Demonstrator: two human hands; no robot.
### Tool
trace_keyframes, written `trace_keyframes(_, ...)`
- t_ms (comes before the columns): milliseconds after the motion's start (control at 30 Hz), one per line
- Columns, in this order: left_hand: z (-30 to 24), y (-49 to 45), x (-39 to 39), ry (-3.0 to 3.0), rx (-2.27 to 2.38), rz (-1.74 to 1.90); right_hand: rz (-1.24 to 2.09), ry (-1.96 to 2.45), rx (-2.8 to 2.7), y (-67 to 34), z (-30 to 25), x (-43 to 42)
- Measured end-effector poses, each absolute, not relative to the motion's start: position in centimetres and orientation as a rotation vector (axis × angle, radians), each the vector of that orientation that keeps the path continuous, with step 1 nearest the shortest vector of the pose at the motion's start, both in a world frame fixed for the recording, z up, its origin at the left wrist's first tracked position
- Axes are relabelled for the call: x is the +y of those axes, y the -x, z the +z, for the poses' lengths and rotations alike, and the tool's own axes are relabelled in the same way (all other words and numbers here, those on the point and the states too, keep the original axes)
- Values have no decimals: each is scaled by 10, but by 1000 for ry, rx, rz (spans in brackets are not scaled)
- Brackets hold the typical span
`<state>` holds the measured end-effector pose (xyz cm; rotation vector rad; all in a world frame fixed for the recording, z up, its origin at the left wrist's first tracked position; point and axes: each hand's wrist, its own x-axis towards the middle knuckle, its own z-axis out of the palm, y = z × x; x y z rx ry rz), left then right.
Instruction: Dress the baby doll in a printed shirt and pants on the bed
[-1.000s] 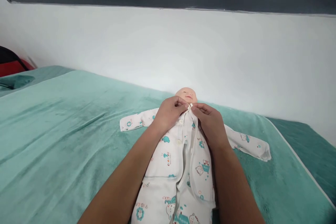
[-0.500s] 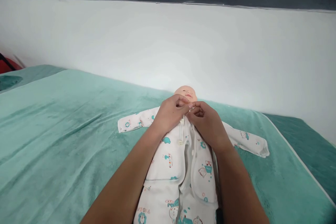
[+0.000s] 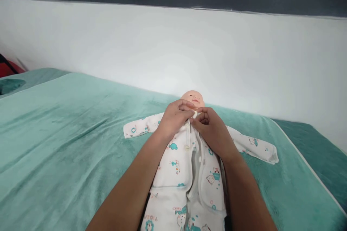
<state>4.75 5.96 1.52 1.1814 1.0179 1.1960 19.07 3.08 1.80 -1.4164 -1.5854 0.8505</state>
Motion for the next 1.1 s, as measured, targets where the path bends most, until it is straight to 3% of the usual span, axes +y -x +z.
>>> trace_keyframes(367,14,-43,57,-1393,1190,1190,827,1437,-1680,-188,22,20)
trace_keyframes(767,9,-32,18,-1448,1088,1222,107,1508,-1661,-176,0,-29)
trace_keyframes(1100,-1,-19,1,-1570,1075,1120,163,1909,-1827,-167,21,-32)
